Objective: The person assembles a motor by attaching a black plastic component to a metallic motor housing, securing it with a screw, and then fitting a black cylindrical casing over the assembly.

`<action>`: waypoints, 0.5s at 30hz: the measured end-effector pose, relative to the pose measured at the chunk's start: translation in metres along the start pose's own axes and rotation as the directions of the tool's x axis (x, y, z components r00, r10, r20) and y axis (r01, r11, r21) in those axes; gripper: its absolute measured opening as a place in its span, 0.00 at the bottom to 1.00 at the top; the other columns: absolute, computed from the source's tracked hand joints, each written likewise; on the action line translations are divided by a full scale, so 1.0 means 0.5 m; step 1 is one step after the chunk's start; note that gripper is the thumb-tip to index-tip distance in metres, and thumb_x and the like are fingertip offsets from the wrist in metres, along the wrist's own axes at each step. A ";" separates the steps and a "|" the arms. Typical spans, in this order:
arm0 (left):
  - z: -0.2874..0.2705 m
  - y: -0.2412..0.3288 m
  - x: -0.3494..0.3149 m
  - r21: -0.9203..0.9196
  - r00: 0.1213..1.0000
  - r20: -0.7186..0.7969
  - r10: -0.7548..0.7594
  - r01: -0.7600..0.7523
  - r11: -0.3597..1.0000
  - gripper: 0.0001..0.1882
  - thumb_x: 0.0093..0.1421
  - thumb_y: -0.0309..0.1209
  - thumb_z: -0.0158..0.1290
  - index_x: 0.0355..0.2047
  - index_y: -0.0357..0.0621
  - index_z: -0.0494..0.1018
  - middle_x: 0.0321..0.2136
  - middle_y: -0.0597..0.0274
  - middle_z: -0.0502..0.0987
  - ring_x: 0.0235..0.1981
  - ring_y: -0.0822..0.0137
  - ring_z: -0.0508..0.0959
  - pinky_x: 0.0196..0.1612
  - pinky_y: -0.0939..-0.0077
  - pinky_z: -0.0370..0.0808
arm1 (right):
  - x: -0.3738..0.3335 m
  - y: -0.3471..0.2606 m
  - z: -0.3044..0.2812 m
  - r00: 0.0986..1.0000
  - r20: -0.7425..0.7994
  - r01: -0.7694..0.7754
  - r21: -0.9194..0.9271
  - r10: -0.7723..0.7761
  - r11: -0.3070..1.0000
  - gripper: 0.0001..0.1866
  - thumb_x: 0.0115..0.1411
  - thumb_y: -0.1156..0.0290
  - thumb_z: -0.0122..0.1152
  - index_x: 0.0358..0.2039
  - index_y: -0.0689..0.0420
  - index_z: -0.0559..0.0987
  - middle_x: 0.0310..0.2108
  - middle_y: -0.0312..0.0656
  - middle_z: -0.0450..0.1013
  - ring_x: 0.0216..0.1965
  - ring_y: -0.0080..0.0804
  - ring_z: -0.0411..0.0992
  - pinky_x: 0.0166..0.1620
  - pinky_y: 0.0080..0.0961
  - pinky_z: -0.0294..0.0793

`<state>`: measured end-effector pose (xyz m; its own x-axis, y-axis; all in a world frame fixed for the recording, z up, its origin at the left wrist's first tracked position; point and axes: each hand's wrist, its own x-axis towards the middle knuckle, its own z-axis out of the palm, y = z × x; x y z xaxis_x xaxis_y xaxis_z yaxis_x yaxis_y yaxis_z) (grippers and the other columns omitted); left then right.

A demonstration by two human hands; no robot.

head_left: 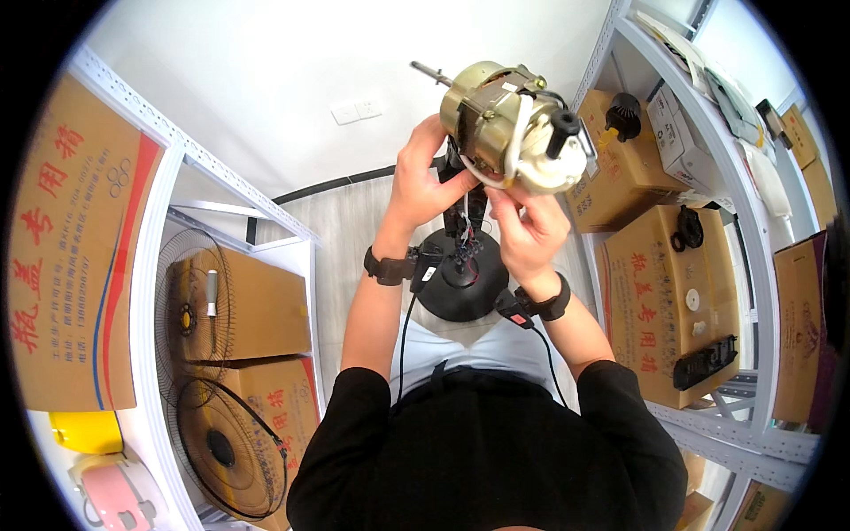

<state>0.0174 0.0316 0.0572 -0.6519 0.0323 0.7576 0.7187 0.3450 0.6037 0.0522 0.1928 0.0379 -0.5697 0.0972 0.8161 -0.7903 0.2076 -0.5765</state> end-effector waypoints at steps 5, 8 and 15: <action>0.010 -0.014 -0.010 -0.087 0.990 0.000 -0.141 0.140 0.986 0.26 0.48 0.23 0.58 0.51 0.35 0.70 0.47 0.46 0.77 0.49 0.49 0.77 0.52 0.66 0.72 | -0.003 -0.007 0.034 0.997 0.058 0.047 0.054 -0.050 0.997 0.06 0.52 0.81 0.67 0.33 0.63 0.83 0.21 0.38 0.77 0.21 0.22 0.73 0.27 0.19 0.70; 0.008 -0.014 -0.012 -0.076 0.986 -0.051 -0.157 0.152 0.985 0.25 0.49 0.20 0.56 0.50 0.34 0.71 0.47 0.47 0.77 0.49 0.51 0.78 0.51 0.67 0.73 | -0.012 0.004 0.029 0.989 0.148 -0.020 0.058 0.011 0.998 0.07 0.53 0.81 0.65 0.34 0.64 0.82 0.22 0.38 0.77 0.22 0.21 0.73 0.27 0.19 0.70; -0.005 -0.013 -0.005 0.000 0.992 -0.008 -0.123 0.123 0.992 0.24 0.49 0.18 0.56 0.50 0.36 0.73 0.50 0.47 0.76 0.53 0.52 0.76 0.54 0.66 0.72 | -0.026 0.048 -0.020 0.995 0.033 -0.098 0.224 0.093 0.970 0.07 0.51 0.80 0.63 0.33 0.63 0.78 0.26 0.40 0.73 0.22 0.23 0.69 0.26 0.19 0.68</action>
<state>0.0152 0.0272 0.0520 -0.7335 -0.0178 0.6794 0.6329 0.3463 0.6924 0.0426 0.2061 0.0139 -0.6482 0.0840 0.7568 -0.7607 -0.0258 -0.6486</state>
